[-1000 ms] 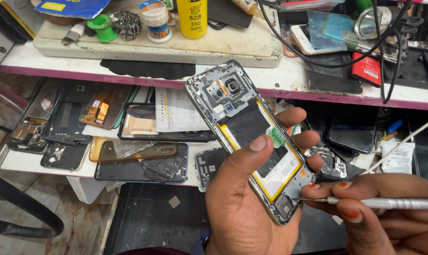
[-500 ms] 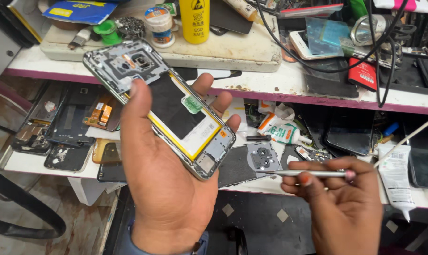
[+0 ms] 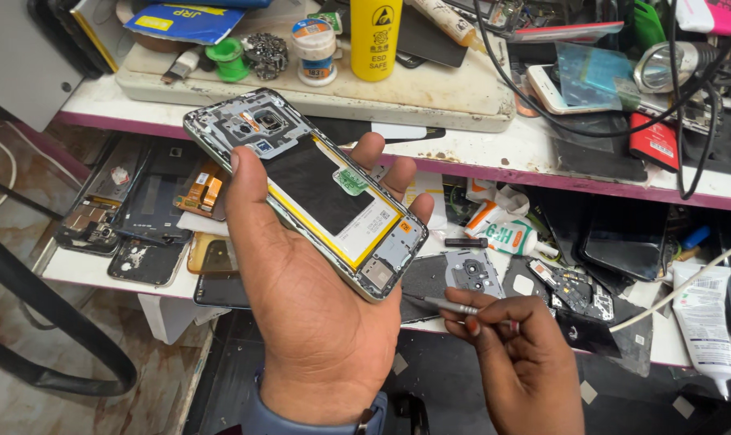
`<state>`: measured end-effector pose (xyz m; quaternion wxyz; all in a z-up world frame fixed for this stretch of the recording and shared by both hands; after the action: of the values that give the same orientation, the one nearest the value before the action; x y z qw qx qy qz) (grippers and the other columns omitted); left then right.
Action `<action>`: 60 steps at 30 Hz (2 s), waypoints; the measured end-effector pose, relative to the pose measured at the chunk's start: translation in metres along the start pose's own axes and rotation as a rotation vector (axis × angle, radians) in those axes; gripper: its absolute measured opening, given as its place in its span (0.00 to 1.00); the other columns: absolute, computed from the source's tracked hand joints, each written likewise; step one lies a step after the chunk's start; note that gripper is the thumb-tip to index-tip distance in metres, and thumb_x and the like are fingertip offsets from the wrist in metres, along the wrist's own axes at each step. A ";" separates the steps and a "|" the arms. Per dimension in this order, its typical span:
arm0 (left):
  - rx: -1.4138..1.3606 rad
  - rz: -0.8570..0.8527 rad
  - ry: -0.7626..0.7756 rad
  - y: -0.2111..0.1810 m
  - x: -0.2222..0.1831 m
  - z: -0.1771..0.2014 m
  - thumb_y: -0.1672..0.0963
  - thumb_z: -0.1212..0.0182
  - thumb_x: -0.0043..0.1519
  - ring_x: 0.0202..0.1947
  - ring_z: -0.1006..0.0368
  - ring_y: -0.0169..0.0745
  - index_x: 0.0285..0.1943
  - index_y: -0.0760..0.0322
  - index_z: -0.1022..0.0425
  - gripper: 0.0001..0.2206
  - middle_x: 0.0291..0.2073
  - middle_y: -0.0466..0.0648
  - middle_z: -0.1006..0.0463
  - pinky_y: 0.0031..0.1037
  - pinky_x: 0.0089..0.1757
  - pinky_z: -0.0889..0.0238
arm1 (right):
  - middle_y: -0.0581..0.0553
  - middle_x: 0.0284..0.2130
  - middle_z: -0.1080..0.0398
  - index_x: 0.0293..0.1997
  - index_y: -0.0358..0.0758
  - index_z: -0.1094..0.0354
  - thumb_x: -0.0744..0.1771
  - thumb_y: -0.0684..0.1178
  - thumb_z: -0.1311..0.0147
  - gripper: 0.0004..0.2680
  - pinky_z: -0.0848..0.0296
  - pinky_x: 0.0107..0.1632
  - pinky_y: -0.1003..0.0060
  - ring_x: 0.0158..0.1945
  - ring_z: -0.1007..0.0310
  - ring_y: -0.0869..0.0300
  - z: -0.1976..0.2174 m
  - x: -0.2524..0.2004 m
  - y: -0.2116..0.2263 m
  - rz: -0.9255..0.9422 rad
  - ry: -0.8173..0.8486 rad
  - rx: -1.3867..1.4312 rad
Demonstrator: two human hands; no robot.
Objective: The person is assembling a smartphone by connecting internal ribbon cables and positioning components using a screwdriver.
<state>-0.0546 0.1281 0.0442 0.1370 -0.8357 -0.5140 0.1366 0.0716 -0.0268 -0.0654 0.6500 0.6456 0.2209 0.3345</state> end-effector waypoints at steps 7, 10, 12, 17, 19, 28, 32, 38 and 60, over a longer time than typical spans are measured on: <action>-0.018 -0.026 -0.012 -0.002 0.001 0.000 0.42 0.52 0.69 0.47 0.22 0.56 0.63 0.61 0.34 0.25 0.47 0.57 0.21 0.50 0.47 0.29 | 0.23 0.54 0.28 0.42 0.30 0.41 0.68 0.30 0.61 0.05 0.20 0.58 0.60 0.58 0.23 0.50 -0.005 -0.002 0.001 0.118 0.024 -0.031; -0.044 -0.040 0.007 -0.003 0.001 0.001 0.42 0.53 0.69 0.48 0.22 0.57 0.65 0.59 0.34 0.26 0.48 0.57 0.21 0.50 0.47 0.29 | 0.24 0.56 0.28 0.41 0.30 0.40 0.69 0.30 0.60 0.05 0.19 0.57 0.60 0.58 0.23 0.51 -0.004 -0.001 -0.002 0.070 0.003 -0.050; -0.068 -0.045 0.015 -0.003 0.001 0.003 0.41 0.55 0.69 0.49 0.23 0.58 0.66 0.58 0.35 0.26 0.49 0.57 0.21 0.51 0.48 0.29 | 0.25 0.56 0.28 0.41 0.30 0.40 0.69 0.30 0.61 0.05 0.19 0.57 0.61 0.56 0.22 0.51 -0.008 0.000 -0.003 0.079 0.024 -0.072; -0.124 -0.048 0.048 -0.003 0.003 0.004 0.39 0.60 0.69 0.51 0.23 0.60 0.66 0.58 0.35 0.29 0.52 0.58 0.22 0.54 0.50 0.29 | 0.26 0.56 0.27 0.40 0.30 0.39 0.68 0.31 0.59 0.04 0.19 0.56 0.61 0.54 0.20 0.51 -0.009 0.001 -0.003 0.070 0.018 -0.105; -0.107 -0.065 0.044 -0.005 0.003 0.005 0.38 0.59 0.69 0.52 0.23 0.60 0.67 0.58 0.35 0.29 0.52 0.58 0.22 0.54 0.51 0.29 | 0.25 0.55 0.27 0.40 0.29 0.39 0.69 0.30 0.60 0.05 0.19 0.58 0.60 0.57 0.22 0.51 -0.008 0.001 0.004 0.130 -0.002 -0.060; -0.027 -0.106 -0.046 -0.007 0.006 0.010 0.40 0.57 0.69 0.51 0.24 0.57 0.64 0.62 0.35 0.28 0.49 0.53 0.26 0.57 0.50 0.28 | 0.16 0.51 0.30 0.46 0.26 0.42 0.71 0.30 0.57 0.02 0.18 0.58 0.48 0.58 0.23 0.39 0.036 0.013 0.055 0.240 -0.232 0.065; 0.076 -0.144 0.021 -0.005 0.004 0.004 0.42 0.55 0.69 0.50 0.23 0.56 0.64 0.58 0.33 0.24 0.49 0.49 0.26 0.49 0.47 0.28 | 0.18 0.48 0.30 0.51 0.31 0.44 0.71 0.32 0.57 0.05 0.17 0.56 0.47 0.54 0.22 0.39 0.061 0.018 0.071 0.236 -0.335 0.148; 0.167 0.066 -0.052 0.024 0.001 0.003 0.50 0.45 0.68 0.46 0.22 0.47 0.57 0.67 0.31 0.18 0.42 0.49 0.25 0.38 0.44 0.28 | 0.22 0.48 0.29 0.57 0.33 0.45 0.73 0.33 0.54 0.08 0.17 0.58 0.49 0.53 0.22 0.40 0.093 0.021 0.076 0.227 -0.354 0.257; 0.397 0.119 0.017 0.064 -0.007 0.005 0.64 0.47 0.61 0.43 0.24 0.40 0.61 0.65 0.35 0.18 0.45 0.51 0.23 0.38 0.45 0.26 | 0.24 0.43 0.28 0.51 0.28 0.43 0.72 0.29 0.54 0.05 0.16 0.55 0.46 0.50 0.21 0.44 0.106 0.024 0.074 0.304 -0.345 0.265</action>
<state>-0.0070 0.0949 0.0171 0.2951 -0.8223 -0.4255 0.2358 0.1532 -0.0873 0.0185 0.5303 0.7983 0.0492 0.2813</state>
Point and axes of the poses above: each hand's wrist, its own x-axis towards the middle knuckle, its own z-axis out of the back of the hand, y = z × x, the point moved 6 cm from there along x, towards the middle knuckle
